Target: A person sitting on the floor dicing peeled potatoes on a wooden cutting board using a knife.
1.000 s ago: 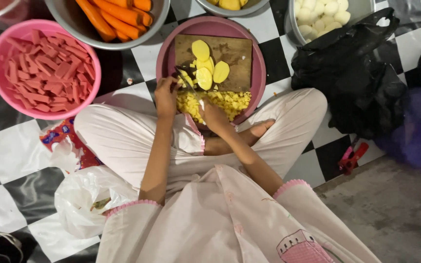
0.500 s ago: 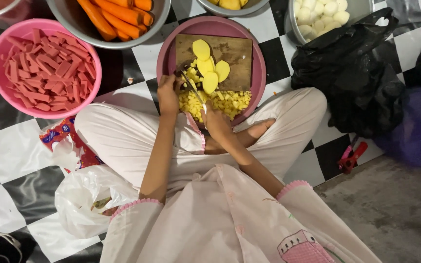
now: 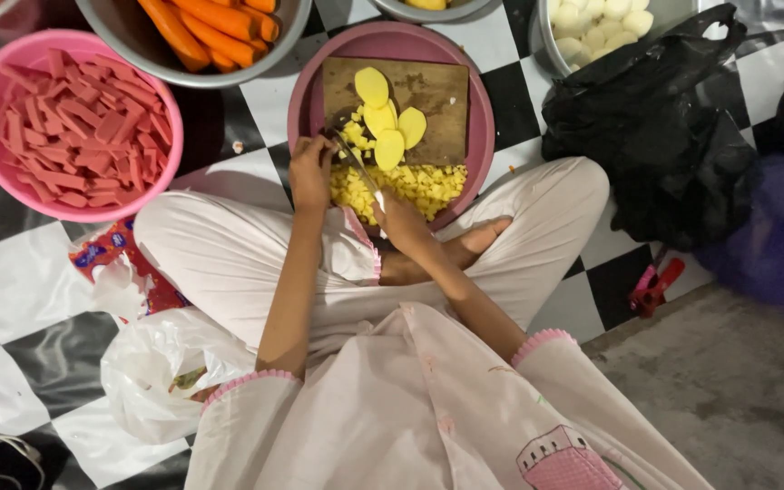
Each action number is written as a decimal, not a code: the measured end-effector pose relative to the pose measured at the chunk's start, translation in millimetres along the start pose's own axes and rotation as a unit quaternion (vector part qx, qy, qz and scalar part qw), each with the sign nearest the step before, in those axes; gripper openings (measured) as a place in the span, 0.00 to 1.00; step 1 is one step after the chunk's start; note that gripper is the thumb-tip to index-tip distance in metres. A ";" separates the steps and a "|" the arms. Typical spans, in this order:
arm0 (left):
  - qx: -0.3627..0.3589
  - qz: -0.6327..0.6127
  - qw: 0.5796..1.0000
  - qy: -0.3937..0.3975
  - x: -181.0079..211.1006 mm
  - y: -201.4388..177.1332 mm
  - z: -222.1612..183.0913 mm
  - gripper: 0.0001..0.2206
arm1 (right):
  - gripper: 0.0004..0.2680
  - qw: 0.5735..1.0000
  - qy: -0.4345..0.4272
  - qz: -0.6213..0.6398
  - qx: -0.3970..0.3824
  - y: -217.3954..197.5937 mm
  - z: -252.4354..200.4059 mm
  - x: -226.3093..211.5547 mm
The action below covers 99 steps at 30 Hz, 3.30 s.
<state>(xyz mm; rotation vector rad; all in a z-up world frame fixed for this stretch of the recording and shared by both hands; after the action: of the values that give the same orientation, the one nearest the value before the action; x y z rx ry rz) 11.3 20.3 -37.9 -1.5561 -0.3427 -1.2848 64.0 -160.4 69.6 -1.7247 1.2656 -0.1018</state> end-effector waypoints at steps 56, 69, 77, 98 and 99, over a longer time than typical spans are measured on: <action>-0.161 0.191 0.968 0.008 111.6 53.4 22.2 0.37 | 0.30 0.922 0.032 0.375 0.094 -27.5 -11.9 91.4; -0.058 0.150 0.980 0.119 59.7 104.2 36.7 0.20 | 0.30 0.918 0.029 0.388 0.082 -19.9 -4.5 96.1; 0.130 0.195 0.969 0.075 36.9 54.5 32.5 0.19 | 0.29 0.931 0.026 0.356 0.073 -11.5 5.7 97.8; -0.045 0.028 0.992 0.117 38.1 2.5 5.1 0.18 | 0.20 0.996 0.007 -0.082 0.035 -32.3 34.3 -1.6; -0.028 0.023 0.992 0.121 38.8 3.7 3.6 0.18 | 0.19 0.996 0.004 -0.073 0.042 -33.7 33.5 -3.5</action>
<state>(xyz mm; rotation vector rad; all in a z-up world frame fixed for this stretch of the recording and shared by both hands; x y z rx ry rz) 31.0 7.3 -6.6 -1.4253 -0.1164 -1.4395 104.4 -136.3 77.5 -1.7429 1.1254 -0.2450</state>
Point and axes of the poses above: each hand's wrist, its own z-axis towards the middle knuckle, its own y-axis out of the palm, x = y × z, the point moved 3 cm from there along z, towards the middle knuckle, and after that the axes turned 3 degrees about y, right-handed, at the moved point
